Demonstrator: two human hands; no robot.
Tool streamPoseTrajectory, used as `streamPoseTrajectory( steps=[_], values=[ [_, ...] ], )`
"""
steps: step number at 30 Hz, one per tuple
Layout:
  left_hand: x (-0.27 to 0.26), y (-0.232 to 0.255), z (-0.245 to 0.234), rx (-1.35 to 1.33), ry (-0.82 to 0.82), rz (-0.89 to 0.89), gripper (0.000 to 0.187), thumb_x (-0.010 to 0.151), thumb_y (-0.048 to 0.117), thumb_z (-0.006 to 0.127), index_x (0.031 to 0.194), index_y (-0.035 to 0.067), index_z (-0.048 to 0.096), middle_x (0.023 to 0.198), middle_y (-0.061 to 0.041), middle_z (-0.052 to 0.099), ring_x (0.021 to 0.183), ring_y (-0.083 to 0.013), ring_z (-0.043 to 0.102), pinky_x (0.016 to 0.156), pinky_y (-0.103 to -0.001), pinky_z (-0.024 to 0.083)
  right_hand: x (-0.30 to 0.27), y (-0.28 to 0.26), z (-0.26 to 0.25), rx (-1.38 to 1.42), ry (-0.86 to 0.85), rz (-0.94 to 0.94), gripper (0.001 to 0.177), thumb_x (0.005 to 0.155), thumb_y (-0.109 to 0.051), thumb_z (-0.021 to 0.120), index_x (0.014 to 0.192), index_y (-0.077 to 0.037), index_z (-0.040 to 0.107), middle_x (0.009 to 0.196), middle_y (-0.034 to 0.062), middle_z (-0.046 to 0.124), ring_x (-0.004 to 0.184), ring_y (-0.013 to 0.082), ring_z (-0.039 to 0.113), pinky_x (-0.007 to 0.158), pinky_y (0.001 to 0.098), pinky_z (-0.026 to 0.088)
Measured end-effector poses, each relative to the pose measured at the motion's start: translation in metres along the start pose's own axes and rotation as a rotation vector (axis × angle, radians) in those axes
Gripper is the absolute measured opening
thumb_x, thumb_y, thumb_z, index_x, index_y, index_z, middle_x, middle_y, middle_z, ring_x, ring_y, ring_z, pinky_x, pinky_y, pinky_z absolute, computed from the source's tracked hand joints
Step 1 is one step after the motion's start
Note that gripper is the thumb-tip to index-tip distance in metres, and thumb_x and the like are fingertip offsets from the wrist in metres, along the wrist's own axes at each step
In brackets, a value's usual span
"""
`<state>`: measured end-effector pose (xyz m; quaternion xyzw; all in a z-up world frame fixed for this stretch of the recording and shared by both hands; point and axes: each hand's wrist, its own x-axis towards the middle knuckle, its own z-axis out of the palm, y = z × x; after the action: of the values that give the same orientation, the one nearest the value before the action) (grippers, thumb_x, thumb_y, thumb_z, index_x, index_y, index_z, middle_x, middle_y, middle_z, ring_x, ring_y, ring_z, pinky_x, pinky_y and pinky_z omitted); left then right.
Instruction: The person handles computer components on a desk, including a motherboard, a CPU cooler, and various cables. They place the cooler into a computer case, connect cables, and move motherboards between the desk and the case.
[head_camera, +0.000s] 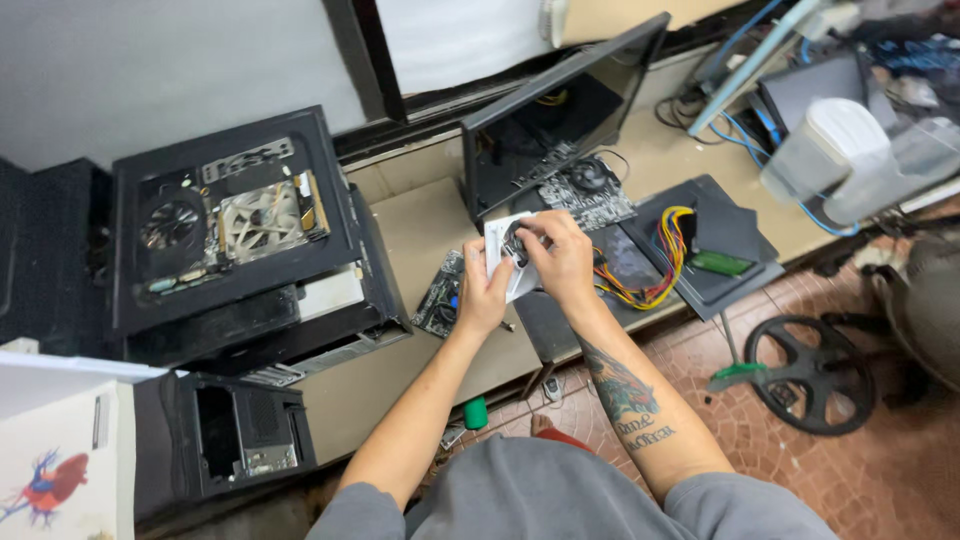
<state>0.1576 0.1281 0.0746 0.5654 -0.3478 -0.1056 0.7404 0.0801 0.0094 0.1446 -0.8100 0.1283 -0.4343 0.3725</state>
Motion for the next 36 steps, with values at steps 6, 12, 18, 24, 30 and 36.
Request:
streamPoseTrajectory(
  steps=[6, 12, 18, 24, 30, 36],
  values=[
    [0.020, 0.038, -0.006, 0.406, 0.230, 0.177, 0.038, 0.101, 0.017, 0.063, 0.129, 0.000, 0.044, 0.108, -0.020, 0.071, 0.094, -0.0292, 0.074, 0.081, -0.039, 0.057, 0.031, 0.012, 0.019, 0.338, -0.270, -0.037, 0.029, 0.104, -0.012, 0.062, 0.129, 0.000, 0.069, 0.134, 0.0173, 0.070, 0.124, 0.0277, 0.069, 0.102, 0.0322, 0.053],
    [0.030, 0.062, -0.020, 0.593, 0.393, 0.168, 0.039, 0.101, 0.019, 0.063, 0.129, 0.001, 0.043, 0.107, -0.022, 0.074, 0.094, -0.0365, 0.076, 0.077, -0.044, 0.058, 0.060, 0.004, 0.035, 0.406, -0.628, -0.193, 0.048, 0.110, -0.026, 0.045, 0.146, 0.005, 0.053, 0.153, 0.0222, 0.054, 0.142, 0.0322, 0.050, 0.118, 0.0391, 0.038],
    [0.022, 0.106, -0.054, 0.930, 0.562, 0.196, 0.045, 0.099, 0.024, 0.067, 0.133, 0.004, 0.046, 0.101, -0.024, 0.073, 0.092, -0.0434, 0.073, 0.077, -0.051, 0.055, 0.057, -0.057, 0.078, 0.520, -0.531, -0.240, 0.039, 0.111, -0.018, 0.045, 0.144, 0.000, 0.056, 0.144, 0.0198, 0.062, 0.130, 0.0328, 0.061, 0.110, 0.0374, 0.047],
    [0.018, 0.158, -0.125, 1.182, 0.513, 0.044, 0.053, 0.096, 0.025, 0.067, 0.139, 0.005, 0.043, 0.113, -0.027, 0.069, 0.098, -0.0472, 0.069, 0.082, -0.056, 0.054, 0.061, -0.101, 0.151, 0.579, -0.628, -0.130, 0.038, 0.106, -0.013, 0.052, 0.141, -0.001, 0.058, 0.127, 0.0165, 0.067, 0.117, 0.0285, 0.068, 0.102, 0.0364, 0.051],
    [0.044, 0.156, -0.227, 1.485, 0.318, 0.176, 0.048, 0.095, 0.018, 0.064, 0.135, 0.002, 0.044, 0.150, -0.026, 0.049, 0.134, -0.0441, 0.053, 0.100, -0.051, 0.051, 0.091, -0.089, 0.286, 1.055, -0.843, 0.142, 0.034, 0.096, -0.008, 0.064, 0.129, 0.001, 0.062, 0.127, 0.0138, 0.070, 0.117, 0.0188, 0.066, 0.101, 0.0313, 0.050],
    [0.067, 0.126, -0.297, 1.701, 0.017, 0.142, 0.034, 0.093, 0.010, 0.056, 0.126, 0.004, 0.056, 0.153, -0.015, 0.050, 0.141, -0.0368, 0.048, 0.111, -0.049, 0.043, 0.129, -0.042, 0.354, 1.049, -1.010, 0.856, 0.035, 0.094, -0.006, 0.054, 0.129, -0.004, 0.056, 0.108, 0.0101, 0.071, 0.096, 0.0226, 0.070, 0.085, 0.0369, 0.058]
  ],
)
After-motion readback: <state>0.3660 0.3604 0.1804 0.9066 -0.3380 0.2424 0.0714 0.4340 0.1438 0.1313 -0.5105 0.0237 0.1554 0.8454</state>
